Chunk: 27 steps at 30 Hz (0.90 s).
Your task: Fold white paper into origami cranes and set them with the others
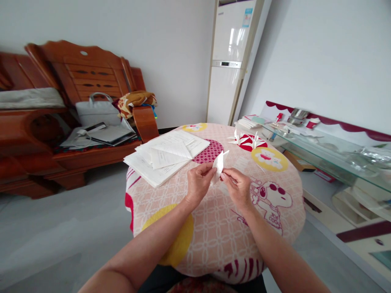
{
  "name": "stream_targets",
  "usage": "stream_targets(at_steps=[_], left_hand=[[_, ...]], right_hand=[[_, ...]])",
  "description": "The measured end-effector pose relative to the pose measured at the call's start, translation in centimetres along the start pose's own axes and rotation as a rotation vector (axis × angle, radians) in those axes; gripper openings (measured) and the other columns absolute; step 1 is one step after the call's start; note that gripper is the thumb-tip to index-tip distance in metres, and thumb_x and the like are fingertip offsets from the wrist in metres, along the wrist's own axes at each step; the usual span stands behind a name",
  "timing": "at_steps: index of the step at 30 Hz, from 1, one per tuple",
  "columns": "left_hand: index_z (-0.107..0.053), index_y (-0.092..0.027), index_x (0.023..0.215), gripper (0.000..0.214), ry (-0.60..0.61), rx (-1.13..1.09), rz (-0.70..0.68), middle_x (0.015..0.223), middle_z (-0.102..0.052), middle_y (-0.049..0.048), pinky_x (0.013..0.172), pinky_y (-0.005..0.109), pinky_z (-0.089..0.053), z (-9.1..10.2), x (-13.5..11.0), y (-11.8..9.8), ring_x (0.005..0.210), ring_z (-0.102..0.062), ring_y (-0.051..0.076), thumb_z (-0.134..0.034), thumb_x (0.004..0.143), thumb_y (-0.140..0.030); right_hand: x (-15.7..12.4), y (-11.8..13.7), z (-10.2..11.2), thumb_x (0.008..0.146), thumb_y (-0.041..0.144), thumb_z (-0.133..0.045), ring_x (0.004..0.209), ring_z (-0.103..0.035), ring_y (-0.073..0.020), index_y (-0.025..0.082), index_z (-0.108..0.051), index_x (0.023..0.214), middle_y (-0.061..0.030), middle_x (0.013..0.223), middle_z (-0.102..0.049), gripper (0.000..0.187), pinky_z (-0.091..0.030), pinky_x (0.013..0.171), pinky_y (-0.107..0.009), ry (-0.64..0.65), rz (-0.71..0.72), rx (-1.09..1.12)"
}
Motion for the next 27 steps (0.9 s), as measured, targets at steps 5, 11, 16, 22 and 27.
stream_targets(at_steps=[5,11,16,22,27], left_hand=[[-0.076,-0.017,0.089,0.014,-0.007,-0.047,0.048,0.080,-0.075,0.0028,0.064,0.024,-0.053,-0.1,0.0,0.1,0.070,-0.068,0.017,-0.069,0.080,-0.025],[-0.076,-0.019,0.094,0.016,-0.001,0.074,-0.020,0.084,-0.076,0.0026,0.069,0.026,-0.054,-0.3,-0.4,0.0,0.074,-0.071,0.019,-0.067,0.082,-0.021],[-0.076,-0.021,0.098,0.020,0.028,0.160,-0.080,0.088,-0.077,0.0022,0.072,0.025,-0.055,-1.0,-0.7,0.1,0.077,-0.072,0.018,-0.063,0.083,-0.016],[-0.075,-0.020,0.097,0.021,-0.021,0.231,-0.120,0.085,-0.077,0.0008,0.070,0.023,-0.056,-1.0,-0.6,0.0,0.073,-0.072,0.015,-0.063,0.082,-0.012],[-0.075,-0.020,0.096,0.021,-0.030,0.247,-0.128,0.084,-0.077,0.0004,0.068,0.022,-0.055,-1.0,-0.5,0.0,0.073,-0.072,0.014,-0.062,0.082,-0.011]], right_hand=[[-0.1,-0.5,-0.1,0.090,0.027,-0.059,0.072,-0.065,-0.0178,0.021,-0.072,0.089,-0.0046,0.081,-0.071,0.014,-0.051,0.068,-0.028,-0.036,0.002,-0.045],[-0.3,-0.5,-0.4,0.087,0.024,-0.059,0.061,-0.063,-0.0158,0.020,-0.067,0.078,-0.0033,0.070,-0.069,0.012,-0.048,0.061,-0.026,-0.112,0.023,-0.204],[-0.2,-0.4,-0.5,0.083,0.024,-0.059,0.051,-0.055,-0.0132,0.020,-0.057,0.065,0.0004,0.057,-0.061,0.018,-0.042,0.055,-0.026,-0.232,0.027,-0.383],[0.1,-0.3,-0.3,0.082,0.026,-0.062,0.052,-0.059,-0.0135,0.019,-0.060,0.071,-0.0005,0.061,-0.066,0.014,-0.045,0.055,-0.024,-0.281,0.020,-0.343],[0.1,-0.4,-0.3,0.082,0.027,-0.062,0.051,-0.058,-0.0140,0.020,-0.059,0.068,-0.0006,0.059,-0.065,0.016,-0.044,0.055,-0.025,-0.273,0.002,-0.345]])
Point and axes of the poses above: each hand's wrist, its own x-axis towards the middle knuckle, its own z-axis out of the back of the hand, y = z × x, the point moved 3 cm from there along x, towards the middle knuckle
